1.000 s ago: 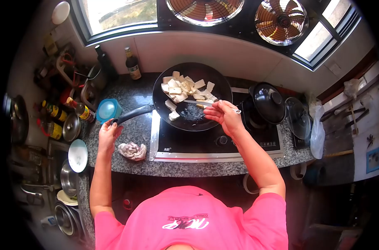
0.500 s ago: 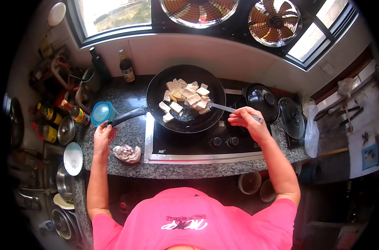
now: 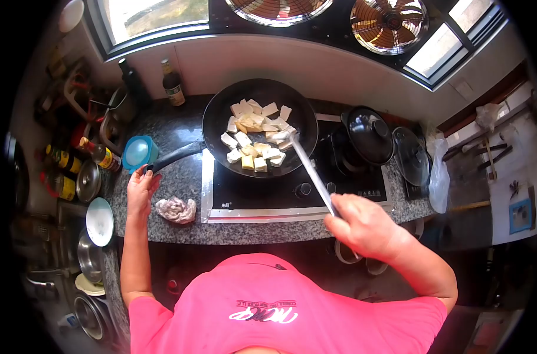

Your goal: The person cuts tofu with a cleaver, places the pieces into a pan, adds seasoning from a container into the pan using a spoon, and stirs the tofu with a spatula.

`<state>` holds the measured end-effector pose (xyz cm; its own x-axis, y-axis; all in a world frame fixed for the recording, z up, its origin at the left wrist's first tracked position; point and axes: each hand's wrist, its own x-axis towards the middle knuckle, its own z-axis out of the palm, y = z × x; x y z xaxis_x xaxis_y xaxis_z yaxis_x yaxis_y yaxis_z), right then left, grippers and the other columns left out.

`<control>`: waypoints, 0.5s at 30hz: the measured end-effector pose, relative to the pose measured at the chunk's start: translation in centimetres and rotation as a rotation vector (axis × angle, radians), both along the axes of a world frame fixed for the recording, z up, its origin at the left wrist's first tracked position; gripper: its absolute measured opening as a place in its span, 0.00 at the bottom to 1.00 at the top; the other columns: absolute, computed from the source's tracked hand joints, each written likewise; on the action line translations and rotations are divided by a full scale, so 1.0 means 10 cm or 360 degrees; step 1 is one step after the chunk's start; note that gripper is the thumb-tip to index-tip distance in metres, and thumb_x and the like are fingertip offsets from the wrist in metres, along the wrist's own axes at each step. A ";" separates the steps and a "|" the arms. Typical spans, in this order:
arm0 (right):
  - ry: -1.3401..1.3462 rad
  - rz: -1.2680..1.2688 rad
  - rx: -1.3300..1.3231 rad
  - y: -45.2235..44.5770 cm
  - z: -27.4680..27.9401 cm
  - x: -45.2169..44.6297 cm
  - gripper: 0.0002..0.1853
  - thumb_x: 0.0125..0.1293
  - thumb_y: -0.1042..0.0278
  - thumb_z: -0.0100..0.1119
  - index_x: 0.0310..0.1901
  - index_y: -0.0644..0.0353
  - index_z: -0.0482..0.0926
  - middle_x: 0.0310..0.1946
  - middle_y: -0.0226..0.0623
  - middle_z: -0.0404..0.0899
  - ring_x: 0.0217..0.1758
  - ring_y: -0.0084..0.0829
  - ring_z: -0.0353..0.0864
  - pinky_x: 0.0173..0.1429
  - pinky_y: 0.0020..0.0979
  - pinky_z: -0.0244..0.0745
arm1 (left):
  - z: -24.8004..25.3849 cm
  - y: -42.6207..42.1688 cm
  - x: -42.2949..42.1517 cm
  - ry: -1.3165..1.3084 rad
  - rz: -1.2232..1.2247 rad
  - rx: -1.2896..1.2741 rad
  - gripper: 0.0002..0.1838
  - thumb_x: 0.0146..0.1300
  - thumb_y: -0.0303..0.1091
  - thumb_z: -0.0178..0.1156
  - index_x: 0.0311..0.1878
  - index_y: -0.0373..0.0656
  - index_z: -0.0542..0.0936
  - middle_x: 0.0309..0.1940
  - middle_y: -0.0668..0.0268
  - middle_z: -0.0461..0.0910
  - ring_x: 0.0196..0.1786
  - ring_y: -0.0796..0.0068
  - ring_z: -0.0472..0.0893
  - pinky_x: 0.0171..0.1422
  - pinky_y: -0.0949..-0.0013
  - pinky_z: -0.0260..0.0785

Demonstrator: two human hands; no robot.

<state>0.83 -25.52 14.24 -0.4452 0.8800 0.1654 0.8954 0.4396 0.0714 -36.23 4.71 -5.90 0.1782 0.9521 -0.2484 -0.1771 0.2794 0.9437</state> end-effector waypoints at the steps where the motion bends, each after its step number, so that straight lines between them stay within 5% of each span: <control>1: 0.0080 -0.0069 0.0059 0.05 0.03 0.02 0.13 0.46 0.73 0.61 0.37 0.63 0.76 0.42 0.49 0.75 0.40 0.42 0.80 0.42 0.36 0.78 | -0.01 0.00 0.01 -0.0004 0.0000 -0.0002 0.14 0.67 0.30 0.57 0.55 0.44 0.70 0.42 0.69 0.79 0.40 0.77 0.82 0.40 0.78 0.73; 3: 0.0370 -0.0215 -0.0031 0.13 0.02 0.19 0.13 0.47 0.78 0.61 0.38 0.63 0.76 0.43 0.49 0.76 0.39 0.42 0.81 0.42 0.35 0.78 | -0.03 0.02 0.00 -0.0023 -0.0004 -0.0013 0.14 0.68 0.30 0.57 0.55 0.44 0.70 0.42 0.68 0.79 0.40 0.76 0.83 0.40 0.78 0.73; 7: 0.1040 -0.0398 0.0023 0.33 -0.22 0.37 0.04 0.64 0.79 0.55 0.39 0.66 0.78 0.38 0.46 0.79 0.40 0.39 0.82 0.45 0.31 0.77 | -0.04 0.03 -0.02 -0.0026 -0.0013 -0.0019 0.14 0.68 0.30 0.56 0.56 0.44 0.70 0.43 0.68 0.79 0.40 0.76 0.83 0.40 0.78 0.73; 15: 0.1858 -0.0690 -0.0322 0.43 -0.54 0.45 0.04 0.65 0.78 0.55 0.39 0.67 0.79 0.36 0.44 0.80 0.38 0.34 0.82 0.45 0.29 0.76 | -0.03 0.01 -0.02 -0.0021 -0.0012 -0.0024 0.15 0.68 0.30 0.57 0.56 0.44 0.70 0.43 0.69 0.79 0.40 0.77 0.83 0.40 0.79 0.73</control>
<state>5.32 -21.24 8.79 0.2061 0.9723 0.1101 0.4524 0.0051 -0.8918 -36.45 4.82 -6.25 0.1888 0.9469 -0.2602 -0.1874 0.2948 0.9370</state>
